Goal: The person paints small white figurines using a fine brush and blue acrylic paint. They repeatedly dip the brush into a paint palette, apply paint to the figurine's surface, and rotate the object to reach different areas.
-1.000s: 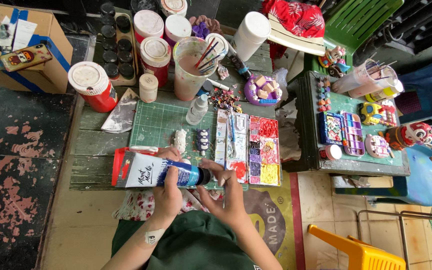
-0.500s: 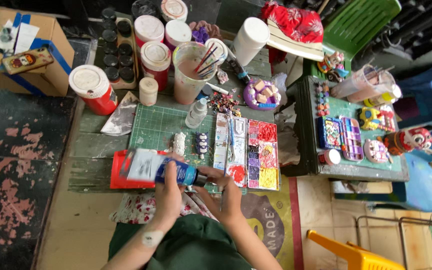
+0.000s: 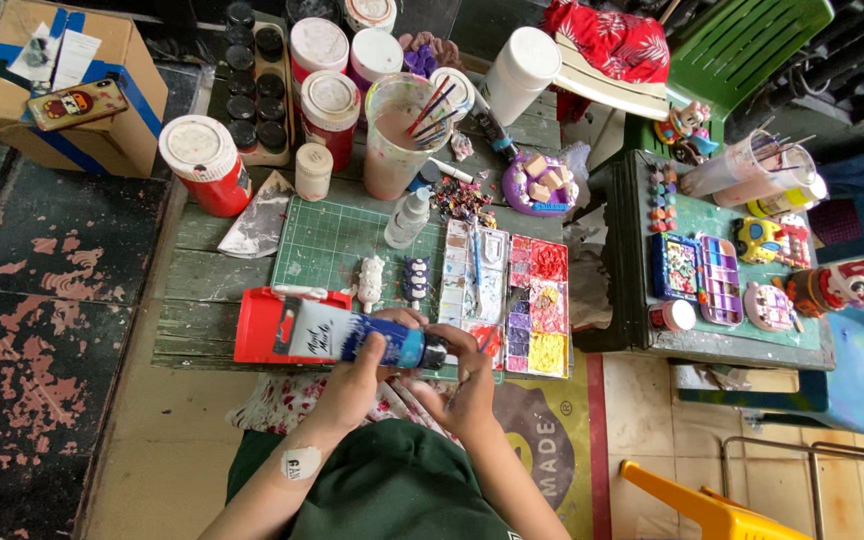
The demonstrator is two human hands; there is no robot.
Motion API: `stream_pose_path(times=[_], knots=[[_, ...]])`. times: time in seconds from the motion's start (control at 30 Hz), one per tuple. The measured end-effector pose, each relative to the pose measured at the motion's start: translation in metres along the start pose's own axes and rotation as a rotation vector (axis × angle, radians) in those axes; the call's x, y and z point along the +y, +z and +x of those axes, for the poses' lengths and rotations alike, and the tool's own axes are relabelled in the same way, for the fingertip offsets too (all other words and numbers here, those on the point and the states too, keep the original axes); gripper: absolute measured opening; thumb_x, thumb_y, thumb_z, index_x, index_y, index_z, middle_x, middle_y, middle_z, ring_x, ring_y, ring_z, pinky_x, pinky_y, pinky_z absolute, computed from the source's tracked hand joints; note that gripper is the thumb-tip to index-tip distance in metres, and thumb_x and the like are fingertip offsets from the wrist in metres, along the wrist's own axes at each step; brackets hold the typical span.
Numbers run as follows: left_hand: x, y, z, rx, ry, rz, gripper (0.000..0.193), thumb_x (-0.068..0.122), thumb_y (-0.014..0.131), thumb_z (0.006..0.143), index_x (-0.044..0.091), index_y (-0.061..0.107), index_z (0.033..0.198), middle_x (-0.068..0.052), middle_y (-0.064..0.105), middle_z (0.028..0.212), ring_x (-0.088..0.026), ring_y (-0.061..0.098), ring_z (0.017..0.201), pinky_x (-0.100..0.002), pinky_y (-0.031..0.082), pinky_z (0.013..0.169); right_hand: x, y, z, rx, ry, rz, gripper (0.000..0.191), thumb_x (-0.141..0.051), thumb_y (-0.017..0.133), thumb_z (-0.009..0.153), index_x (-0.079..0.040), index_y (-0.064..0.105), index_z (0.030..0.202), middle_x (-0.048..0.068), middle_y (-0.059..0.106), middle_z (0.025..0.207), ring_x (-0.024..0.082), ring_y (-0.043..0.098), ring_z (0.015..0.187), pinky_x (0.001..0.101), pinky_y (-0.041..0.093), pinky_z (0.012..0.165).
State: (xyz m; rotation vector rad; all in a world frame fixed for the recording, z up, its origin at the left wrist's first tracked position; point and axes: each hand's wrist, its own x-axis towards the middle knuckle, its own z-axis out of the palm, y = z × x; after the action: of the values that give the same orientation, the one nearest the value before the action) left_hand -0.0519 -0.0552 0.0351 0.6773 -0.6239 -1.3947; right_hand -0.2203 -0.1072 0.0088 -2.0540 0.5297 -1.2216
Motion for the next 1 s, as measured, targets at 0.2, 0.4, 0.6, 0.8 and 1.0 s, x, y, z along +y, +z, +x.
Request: stream_pose_path(times=[0.2, 0.4, 0.6, 0.8, 1.0], knots=[[-0.001, -0.005, 0.0, 0.026, 0.077, 0.198, 0.048, 0.046, 0.043, 0.111, 0.004, 0.057, 0.129, -0.009, 0.061, 0.129, -0.016, 0.062, 0.115, -0.03, 0.051, 0.098, -0.002, 0.006, -0.004, 0.085, 0.076, 0.021, 0.06, -0.012, 0.082, 0.092, -0.008, 0.026, 0.112, 0.026, 0.054, 0.138, 0.032, 0.066, 0.121, 0.0363, 0.062, 0.095], [0.004, -0.003, 0.002, -0.092, 0.231, 0.462, 0.056, 0.054, 0.045, 0.11, 0.003, 0.063, 0.126, -0.007, 0.065, 0.124, -0.016, 0.061, 0.117, -0.03, 0.045, 0.107, -0.007, -0.01, -0.008, 0.042, 0.499, 0.136, 0.047, -0.012, 0.078, 0.094, -0.008, 0.032, 0.101, 0.024, 0.071, 0.12, 0.025, 0.071, 0.095, 0.0347, 0.062, 0.08], [-0.004, 0.01, -0.001, -0.003, 0.055, 0.164, 0.052, 0.049, 0.054, 0.102, 0.005, 0.057, 0.128, -0.005, 0.065, 0.122, -0.013, 0.065, 0.109, -0.031, 0.053, 0.098, -0.007, -0.023, -0.003, 0.003, 0.025, -0.176, 0.067, -0.013, 0.087, 0.076, 0.003, 0.03, 0.105, 0.037, 0.058, 0.117, 0.04, 0.063, 0.106, 0.0406, 0.055, 0.087], [-0.019, 0.017, 0.005, 0.052, -0.119, -0.018, 0.04, 0.038, 0.055, 0.107, 0.001, 0.064, 0.118, -0.007, 0.071, 0.11, -0.015, 0.068, 0.099, -0.032, 0.056, 0.09, -0.007, -0.012, -0.035, -0.064, 0.379, -0.394, 0.067, -0.015, 0.098, 0.073, -0.008, 0.037, 0.1, 0.021, 0.076, 0.113, 0.024, 0.078, 0.092, 0.0353, 0.058, 0.076], [-0.017, 0.018, -0.002, 0.105, -0.106, 0.121, 0.033, 0.034, 0.059, 0.104, 0.004, 0.069, 0.114, -0.003, 0.072, 0.102, -0.012, 0.067, 0.087, -0.028, 0.055, 0.075, 0.0, -0.017, -0.036, 0.137, -0.029, -0.156, 0.062, -0.017, 0.088, 0.09, -0.008, 0.03, 0.11, 0.021, 0.064, 0.124, 0.03, 0.068, 0.11, 0.0358, 0.055, 0.095]])
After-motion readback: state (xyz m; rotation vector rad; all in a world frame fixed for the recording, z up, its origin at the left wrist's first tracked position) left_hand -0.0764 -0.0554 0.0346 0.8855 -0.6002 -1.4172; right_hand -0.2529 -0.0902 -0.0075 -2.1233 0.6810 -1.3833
